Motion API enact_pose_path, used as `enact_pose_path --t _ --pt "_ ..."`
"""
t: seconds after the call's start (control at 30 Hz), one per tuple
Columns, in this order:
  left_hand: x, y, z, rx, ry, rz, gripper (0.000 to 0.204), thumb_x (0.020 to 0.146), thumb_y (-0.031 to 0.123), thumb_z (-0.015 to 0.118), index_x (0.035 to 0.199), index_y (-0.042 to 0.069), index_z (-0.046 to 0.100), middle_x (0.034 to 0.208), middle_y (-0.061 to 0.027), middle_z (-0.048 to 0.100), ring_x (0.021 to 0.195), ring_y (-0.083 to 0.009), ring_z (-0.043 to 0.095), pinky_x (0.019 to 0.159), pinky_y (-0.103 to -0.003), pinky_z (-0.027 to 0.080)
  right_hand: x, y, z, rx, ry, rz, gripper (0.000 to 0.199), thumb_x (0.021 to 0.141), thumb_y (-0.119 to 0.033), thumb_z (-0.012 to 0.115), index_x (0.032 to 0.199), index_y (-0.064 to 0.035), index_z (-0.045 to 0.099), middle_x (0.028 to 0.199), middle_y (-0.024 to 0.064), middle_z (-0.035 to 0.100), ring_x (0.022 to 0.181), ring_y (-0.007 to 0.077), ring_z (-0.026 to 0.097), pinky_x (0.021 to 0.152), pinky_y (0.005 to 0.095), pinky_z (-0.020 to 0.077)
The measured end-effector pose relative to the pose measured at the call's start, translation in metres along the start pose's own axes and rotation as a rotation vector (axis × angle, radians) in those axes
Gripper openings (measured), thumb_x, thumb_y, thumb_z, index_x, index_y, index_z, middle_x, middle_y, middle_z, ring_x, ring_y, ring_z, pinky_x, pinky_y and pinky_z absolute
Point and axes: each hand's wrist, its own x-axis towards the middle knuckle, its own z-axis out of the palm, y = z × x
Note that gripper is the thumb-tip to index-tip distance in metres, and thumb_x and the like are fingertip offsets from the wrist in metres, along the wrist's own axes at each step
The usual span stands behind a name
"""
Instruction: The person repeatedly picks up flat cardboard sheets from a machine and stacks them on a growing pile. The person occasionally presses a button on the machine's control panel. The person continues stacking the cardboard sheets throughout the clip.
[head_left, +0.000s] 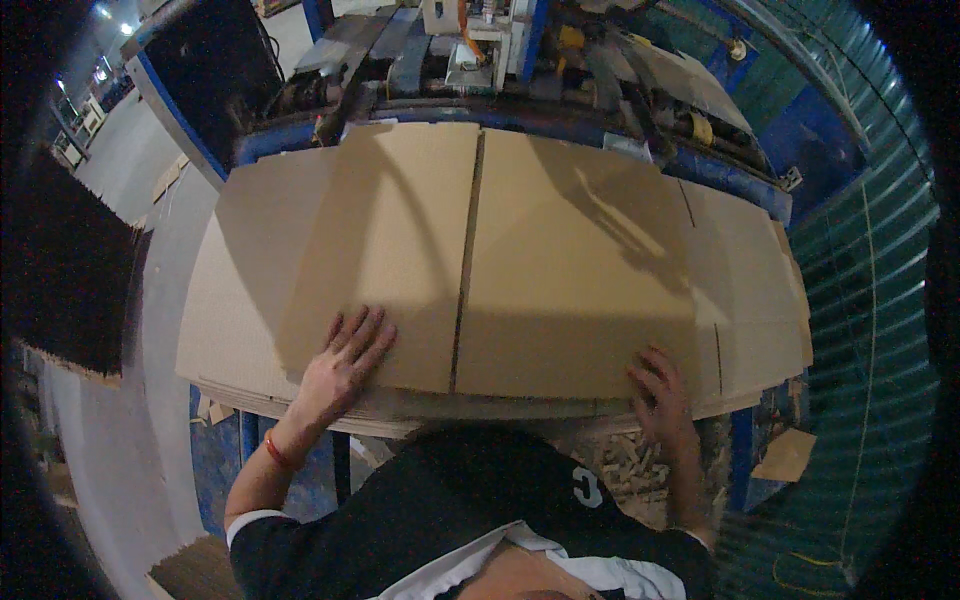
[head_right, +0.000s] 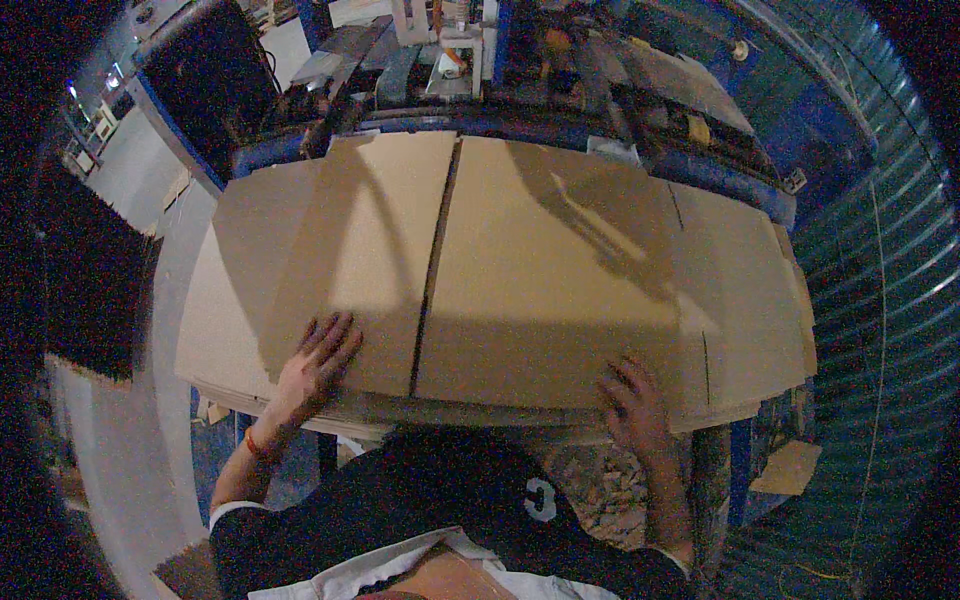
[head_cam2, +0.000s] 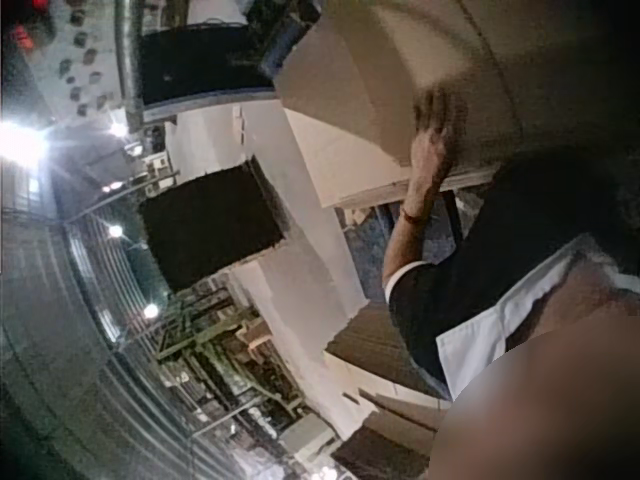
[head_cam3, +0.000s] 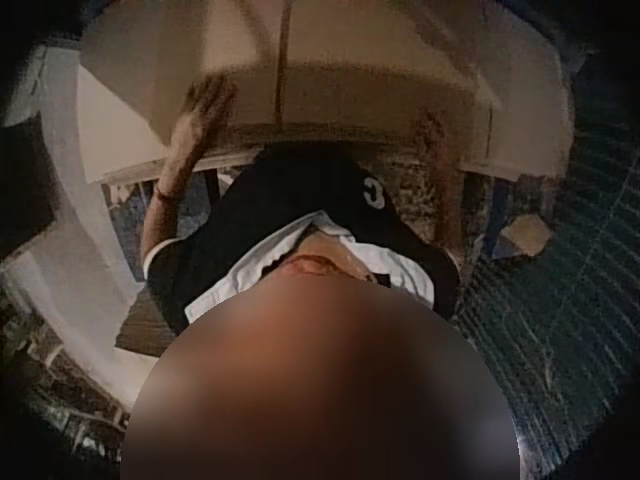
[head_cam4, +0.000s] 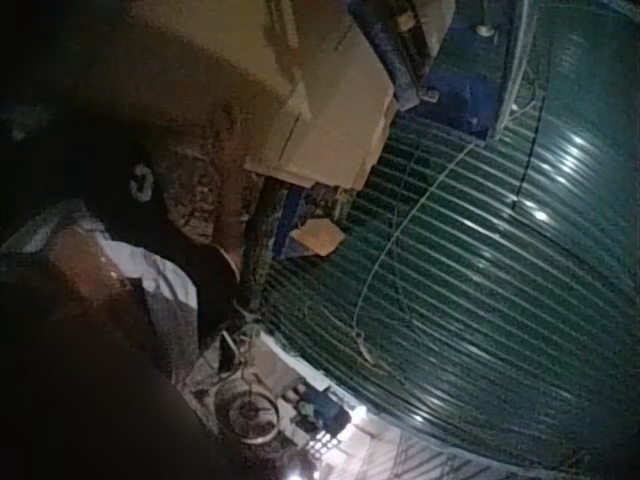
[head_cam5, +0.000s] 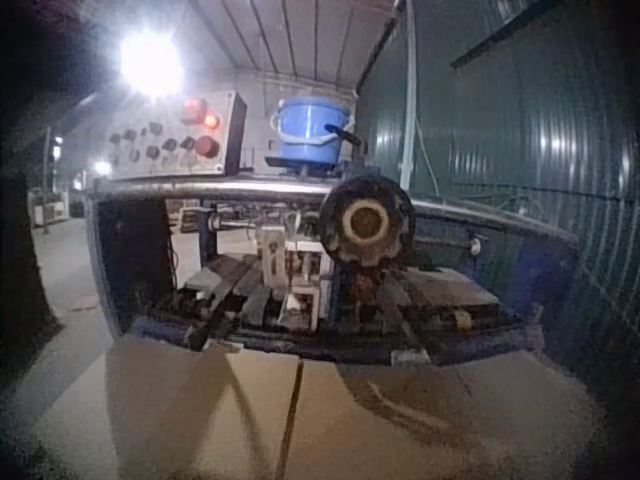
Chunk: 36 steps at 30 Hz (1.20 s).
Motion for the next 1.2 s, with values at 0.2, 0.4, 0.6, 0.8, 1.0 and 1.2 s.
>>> enact_pose_path --t 0.2,0.4,0.6,0.8,1.0,1.2 --pt "0.051 -0.058 0.008 0.033 0.150 0.059 0.054 0.080 0.007 0.041 0.134 0.011 0.038 0.137 -0.0130 0.036 0.127 -0.0298 0.034 0.106 -0.043 0.025 0.086 0.053 -0.001 -0.193 -0.064 -0.157 0.050 0.071 -0.021 0.067 0.118 -0.0125 0.054 0.129 0.0145 0.043 0.121 0.0350 0.037 0.096 0.0425 0.0374" --pt "0.162 -0.115 0.024 0.052 0.235 -0.067 0.053 0.086 0.012 0.042 0.137 0.010 0.029 0.139 -0.0153 0.031 0.127 -0.0339 0.030 0.105 -0.045 0.024 0.181 0.084 0.029 -0.075 0.025 0.306 0.046 0.078 -0.029 0.062 0.118 -0.0098 0.053 0.133 0.0153 0.039 0.123 0.0343 0.036 0.098 0.0393 0.0348" --pt "0.156 -0.116 0.023 0.170 0.484 -0.494 0.069 0.078 0.016 0.059 0.136 0.001 0.024 0.135 -0.0199 0.034 0.126 -0.0348 0.030 0.101 -0.050 0.026 0.164 0.057 0.011 -0.290 0.041 0.197 0.046 0.081 -0.026 0.061 0.118 -0.0010 0.051 0.132 0.0172 0.040 0.123 0.0327 0.036 0.100 0.0394 0.0329" --pt "-0.049 -0.146 0.028 0.683 1.134 -1.003 0.074 0.077 0.029 0.067 0.127 -0.013 0.031 0.126 -0.0307 0.039 0.119 -0.0401 0.037 0.101 -0.042 0.028 0.005 0.103 -0.022 -0.359 0.446 0.837 0.057 0.084 -0.032 0.055 0.128 0.0009 0.041 0.134 0.0214 0.038 0.126 0.0348 0.033 0.105 0.0395 0.0248" --pt "-0.160 -0.154 0.060 0.021 0.850 -1.442 0.069 0.078 0.032 0.063 0.124 -0.012 0.037 0.127 -0.0308 0.039 0.117 -0.0417 0.037 0.101 -0.043 0.027 -0.085 0.142 -0.023 -0.447 0.425 1.020 0.051 0.083 -0.034 0.057 0.119 0.0014 0.050 0.120 0.0212 0.051 0.116 0.0359 0.044 0.097 0.0442 0.0355" --pt "-0.133 -0.139 0.036 -0.108 0.907 -1.440 0.070 0.078 0.033 0.063 0.126 -0.011 0.037 0.130 -0.0298 0.036 0.122 -0.0384 0.034 0.102 -0.040 0.026 -0.069 0.163 -0.014 -0.591 0.438 0.885 0.049 0.082 -0.036 0.056 0.118 -0.0036 0.052 0.117 0.0189 0.054 0.111 0.0346 0.048 0.094 0.0416 0.0380"
